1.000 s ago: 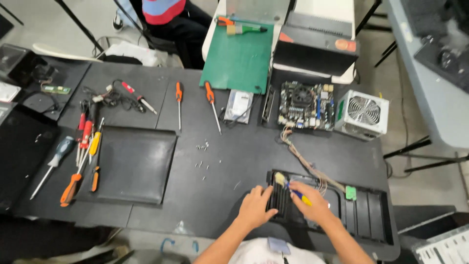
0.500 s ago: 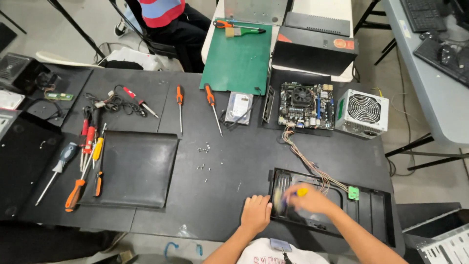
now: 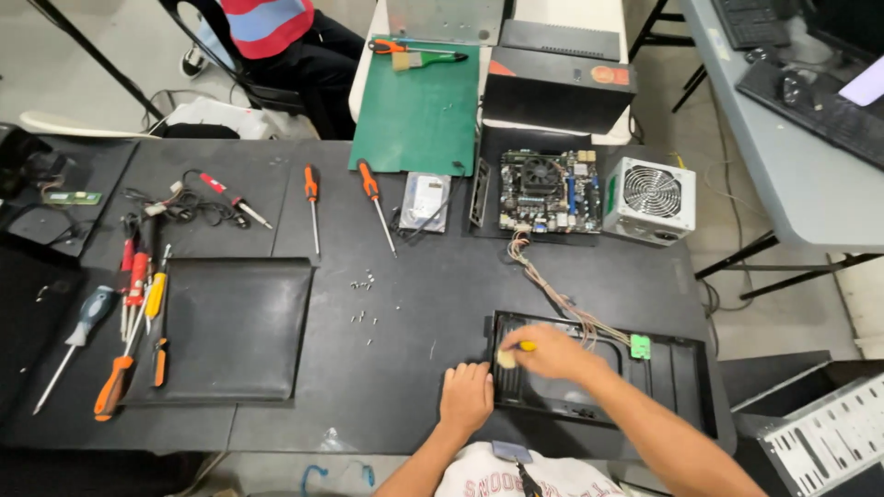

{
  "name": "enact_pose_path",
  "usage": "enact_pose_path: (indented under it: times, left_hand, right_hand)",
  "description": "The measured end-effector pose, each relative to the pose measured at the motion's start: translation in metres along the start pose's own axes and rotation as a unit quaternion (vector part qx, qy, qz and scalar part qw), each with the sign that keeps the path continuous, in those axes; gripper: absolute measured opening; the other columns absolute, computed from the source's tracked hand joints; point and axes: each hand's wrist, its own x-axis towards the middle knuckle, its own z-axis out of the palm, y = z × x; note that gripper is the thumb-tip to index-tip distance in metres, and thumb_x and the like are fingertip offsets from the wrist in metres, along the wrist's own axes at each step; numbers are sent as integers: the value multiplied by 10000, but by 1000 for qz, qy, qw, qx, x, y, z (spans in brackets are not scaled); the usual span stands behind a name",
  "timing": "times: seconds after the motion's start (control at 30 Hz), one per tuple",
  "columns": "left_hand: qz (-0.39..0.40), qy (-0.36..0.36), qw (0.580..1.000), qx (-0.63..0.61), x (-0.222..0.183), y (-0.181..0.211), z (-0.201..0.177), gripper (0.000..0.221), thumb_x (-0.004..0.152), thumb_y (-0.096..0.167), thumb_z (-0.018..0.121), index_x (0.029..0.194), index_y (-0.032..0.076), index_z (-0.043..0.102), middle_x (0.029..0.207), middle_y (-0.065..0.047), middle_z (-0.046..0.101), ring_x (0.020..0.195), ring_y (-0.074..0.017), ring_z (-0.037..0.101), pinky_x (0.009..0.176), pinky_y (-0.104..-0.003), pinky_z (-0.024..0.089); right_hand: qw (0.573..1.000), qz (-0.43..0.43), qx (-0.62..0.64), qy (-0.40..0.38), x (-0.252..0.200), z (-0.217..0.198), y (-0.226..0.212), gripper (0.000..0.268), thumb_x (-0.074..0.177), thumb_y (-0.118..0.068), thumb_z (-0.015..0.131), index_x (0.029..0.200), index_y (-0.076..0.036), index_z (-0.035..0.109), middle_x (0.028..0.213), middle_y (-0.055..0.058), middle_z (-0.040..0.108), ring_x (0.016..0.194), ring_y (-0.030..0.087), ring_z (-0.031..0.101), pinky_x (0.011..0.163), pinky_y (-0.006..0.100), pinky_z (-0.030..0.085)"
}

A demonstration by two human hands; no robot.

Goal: Cleaning the interior panel and components of a computer case using a small brush to remove dust.

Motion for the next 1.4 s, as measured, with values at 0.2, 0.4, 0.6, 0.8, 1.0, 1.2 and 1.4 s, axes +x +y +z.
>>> enact_pose_path:
  times: [0.2,0.4,0.6,0.8,1.0,1.2,1.4]
  left_hand:
    - [7,23,999,-30,-5,-3,7,349,1044,295,390,1086,70,654,824,-105,602,717,-347,507,629,-487,336]
    - [-44,-36,998,-29,4,-7,10,237,993,243,429,996,116,629,844,-79,616,744,-339,513,672,-487,350]
    - [-36,7,999,-17,-3,-5,14,286,1015,260,424,1059,102,658,885,-73,664,739,-344,546,655,-496,365]
    - [-52,-53,997,-27,-1,-7,10,281,1019,287,400,1001,123,627,879,-75,638,771,-339,532,680,-492,355]
    - [-43,-39,998,-16,-6,-7,18,280,1006,295,440,1046,121,656,907,-76,654,790,-341,547,702,-492,372]
    - [-26,7,999,16,-6,-5,22,270,1002,284,463,1037,122,676,888,-83,667,749,-341,557,670,-494,378]
    - [-53,-4,998,-15,-3,-6,21,283,1000,268,467,1071,112,692,914,-65,700,770,-332,569,700,-482,376]
  right_hand:
    - [960,180,117,-182,6,-18,-48,271,797,-162,643,987,-241,820,909,-129,787,786,25,651,744,194,482]
    - [968,169,166,80,18,1,-14,240,736,-97,572,792,-172,792,796,-26,787,719,103,719,690,269,584]
    - [887,390,215,117,11,-10,-41,136,839,-221,643,852,-175,770,653,-11,673,604,91,605,617,243,464]
    - [905,317,263,104,-3,13,-12,130,850,-125,666,832,-142,794,667,19,719,575,102,618,599,233,515]
    - [919,285,266,-52,-28,-5,-27,198,832,-82,607,867,-111,800,788,39,766,642,106,683,582,212,602]
    - [944,236,102,207,-35,-16,6,178,907,-190,707,1047,-166,815,1157,-33,804,1156,161,712,1054,344,499]
    - [968,123,213,47,-40,-12,16,160,858,-114,718,981,-179,796,1009,-34,782,958,115,700,930,279,511]
